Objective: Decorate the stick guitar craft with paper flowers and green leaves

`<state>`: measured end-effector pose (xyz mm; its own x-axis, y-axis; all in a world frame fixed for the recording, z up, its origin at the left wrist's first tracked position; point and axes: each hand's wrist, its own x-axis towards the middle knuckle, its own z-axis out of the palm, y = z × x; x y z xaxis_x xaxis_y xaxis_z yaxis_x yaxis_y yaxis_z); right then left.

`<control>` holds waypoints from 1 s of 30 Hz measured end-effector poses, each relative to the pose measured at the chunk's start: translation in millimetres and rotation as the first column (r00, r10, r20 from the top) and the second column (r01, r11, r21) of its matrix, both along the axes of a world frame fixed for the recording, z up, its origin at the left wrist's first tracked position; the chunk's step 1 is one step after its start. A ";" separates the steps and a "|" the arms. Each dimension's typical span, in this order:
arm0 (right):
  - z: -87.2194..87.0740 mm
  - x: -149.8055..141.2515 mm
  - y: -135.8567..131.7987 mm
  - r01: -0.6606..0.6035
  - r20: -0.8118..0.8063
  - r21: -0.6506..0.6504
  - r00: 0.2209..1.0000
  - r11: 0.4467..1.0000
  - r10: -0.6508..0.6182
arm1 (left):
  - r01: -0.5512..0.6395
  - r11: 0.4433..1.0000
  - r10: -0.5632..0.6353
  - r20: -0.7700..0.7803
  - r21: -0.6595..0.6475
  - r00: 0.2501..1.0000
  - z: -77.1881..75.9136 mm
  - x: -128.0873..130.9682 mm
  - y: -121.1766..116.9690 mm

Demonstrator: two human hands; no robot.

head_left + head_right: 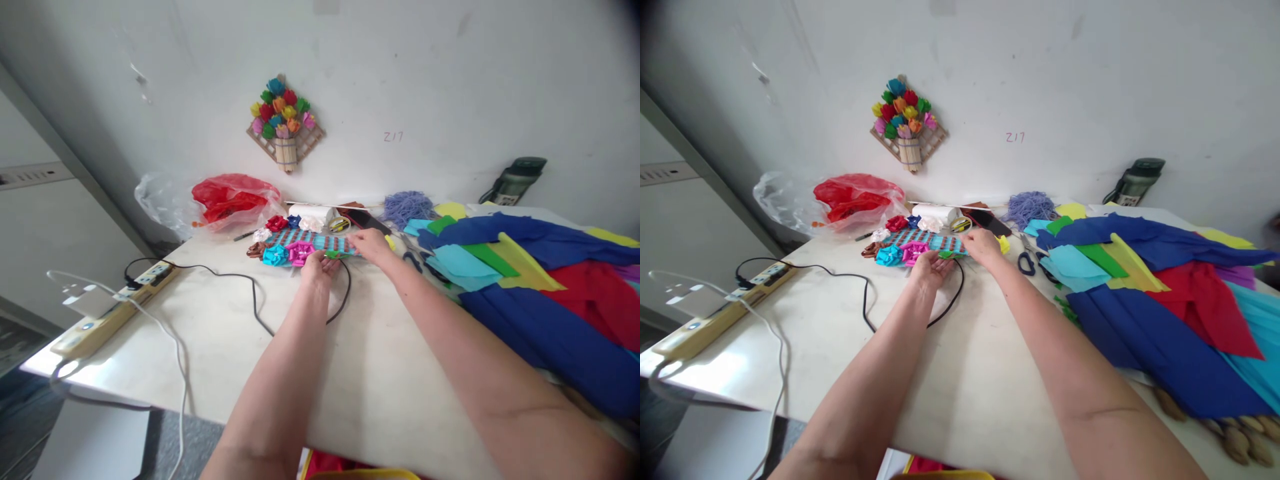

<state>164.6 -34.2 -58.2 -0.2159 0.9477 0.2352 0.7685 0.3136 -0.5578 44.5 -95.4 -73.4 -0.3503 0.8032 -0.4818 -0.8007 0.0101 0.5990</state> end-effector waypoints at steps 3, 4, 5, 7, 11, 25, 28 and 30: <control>-6.5 -1.4 4.3 0.027 -0.075 -0.125 0.997 0.992 -0.036 | 0.023 1.000 -0.023 -0.017 0.007 1.000 0.1 1.2 -0.1; -7.9 -2.3 4.5 0.036 -0.101 -0.175 0.993 0.984 -0.054 | 0.031 0.999 -0.031 -0.023 0.004 0.999 -0.2 1.7 -0.1; -8.9 -3.3 4.0 0.042 -0.123 -0.219 0.990 0.975 -0.070 | 0.038 0.999 -0.038 -0.026 -0.003 0.999 -0.5 2.1 0.1; -10.4 -5.4 1.9 0.046 -0.144 -0.279 0.986 0.959 -0.089 | 0.041 0.999 -0.042 -0.024 -0.027 0.999 -0.9 2.9 0.2; -14.8 -8.2 -1.2 0.074 -0.085 -0.298 0.991 0.952 -0.104 | 0.025 0.998 -0.026 -0.009 -0.062 1.000 -0.3 3.2 -0.6; -15.4 -16.7 -9.2 0.023 -0.197 -0.413 0.974 0.910 -0.114 | -0.101 0.994 0.103 0.042 -0.051 0.994 0.8 1.6 -2.7; -10.4 -17.1 -13.3 0.023 -0.144 -0.411 0.985 0.911 -0.091 | -0.109 0.993 0.111 0.042 -0.040 0.993 0.9 1.1 -2.8; -6.7 -17.0 -16.2 0.044 -0.018 -0.308 0.998 0.950 -0.052 | -0.118 0.992 0.120 0.046 -0.042 0.992 1.4 0.7 -3.3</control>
